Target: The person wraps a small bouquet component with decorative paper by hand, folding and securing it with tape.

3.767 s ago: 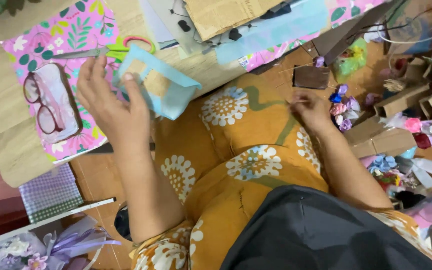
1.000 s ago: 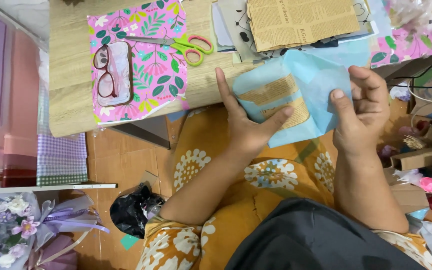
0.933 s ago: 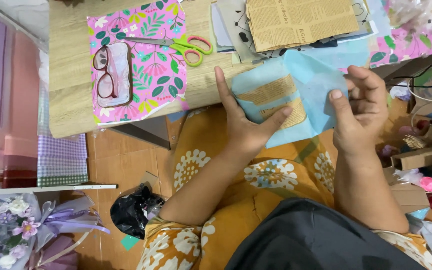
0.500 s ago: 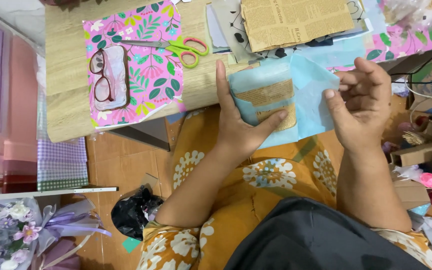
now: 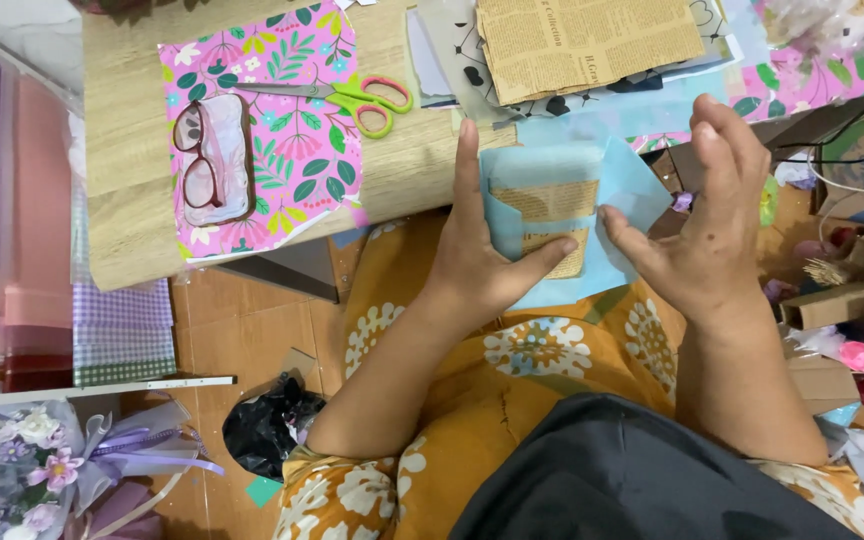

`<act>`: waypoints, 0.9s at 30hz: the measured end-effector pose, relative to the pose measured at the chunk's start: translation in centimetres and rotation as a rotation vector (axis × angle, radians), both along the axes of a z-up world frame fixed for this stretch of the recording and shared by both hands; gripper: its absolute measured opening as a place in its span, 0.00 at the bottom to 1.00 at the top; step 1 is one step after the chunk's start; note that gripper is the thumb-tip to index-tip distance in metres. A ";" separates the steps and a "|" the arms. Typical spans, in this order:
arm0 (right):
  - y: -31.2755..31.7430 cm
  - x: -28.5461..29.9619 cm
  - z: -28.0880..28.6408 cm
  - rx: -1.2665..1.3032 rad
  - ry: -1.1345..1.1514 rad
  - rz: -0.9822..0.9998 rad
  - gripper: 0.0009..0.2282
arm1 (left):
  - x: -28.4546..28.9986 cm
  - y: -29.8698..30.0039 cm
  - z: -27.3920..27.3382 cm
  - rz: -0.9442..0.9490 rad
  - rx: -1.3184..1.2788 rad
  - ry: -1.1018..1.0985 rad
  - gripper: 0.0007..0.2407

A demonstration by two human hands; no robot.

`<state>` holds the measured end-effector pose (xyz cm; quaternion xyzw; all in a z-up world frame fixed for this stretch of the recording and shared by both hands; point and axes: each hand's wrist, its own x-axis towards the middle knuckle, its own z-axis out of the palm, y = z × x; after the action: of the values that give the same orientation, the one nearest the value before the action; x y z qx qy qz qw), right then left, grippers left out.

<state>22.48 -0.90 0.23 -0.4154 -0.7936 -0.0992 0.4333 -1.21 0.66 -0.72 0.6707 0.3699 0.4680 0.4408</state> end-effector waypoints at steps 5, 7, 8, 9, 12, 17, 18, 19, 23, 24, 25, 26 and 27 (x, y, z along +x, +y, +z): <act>0.4 0.3 -1.2 0.197 -0.127 -0.104 0.33 | -0.4 0.2 0.3 -0.035 0.017 0.025 0.50; 0.7 0.1 -1.2 0.259 -0.128 -0.071 0.18 | -0.5 0.1 1.8 -0.041 -0.077 0.032 0.51; 0.9 0.0 -1.1 0.325 -0.129 -0.038 0.05 | -0.6 0.2 2.5 -0.049 -0.167 0.037 0.51; 1.0 0.2 -1.3 0.327 -0.128 -0.038 0.05 | -0.6 0.4 2.4 -0.049 -0.165 0.038 0.51; 1.1 0.7 -2.1 0.348 -0.179 -0.035 0.02 | -0.6 0.6 2.2 -0.055 -0.167 0.013 0.52; -0.2 0.9 -0.7 0.139 0.147 -0.101 0.09 | -1.0 0.7 2.5 -0.116 -0.298 -0.051 0.52; -0.2 0.9 -0.8 0.138 0.147 -0.101 0.09 | -0.9 0.8 2.4 -0.116 -0.299 -0.051 0.52; -0.1 1.0 -1.0 0.041 0.285 -0.044 0.06 | -0.8 0.9 2.4 -0.108 -0.291 -0.025 0.51; -0.1 0.3 -1.0 -0.075 0.517 0.023 0.05 | -0.5 1.1 2.3 -0.035 -0.273 0.023 0.48; -0.2 0.2 -0.8 -0.079 0.517 0.024 0.05 | -0.5 1.1 2.3 -0.032 -0.276 0.022 0.48; -0.4 0.0 -0.7 -0.041 0.535 0.045 0.07 | -0.5 1.2 2.3 0.046 -0.240 -0.041 0.47; -0.5 -0.2 -0.6 -0.002 0.554 0.066 0.09 | -0.5 1.2 2.2 0.123 -0.203 -0.104 0.47; -0.9 -0.1 -1.2 -0.005 0.554 0.068 0.09 | -0.6 1.1 2.3 0.126 -0.205 -0.104 0.47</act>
<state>22.41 -1.76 -0.92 -0.4010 -0.6586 0.0344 0.6359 -1.82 1.72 1.61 0.5725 0.4336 0.4887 0.4954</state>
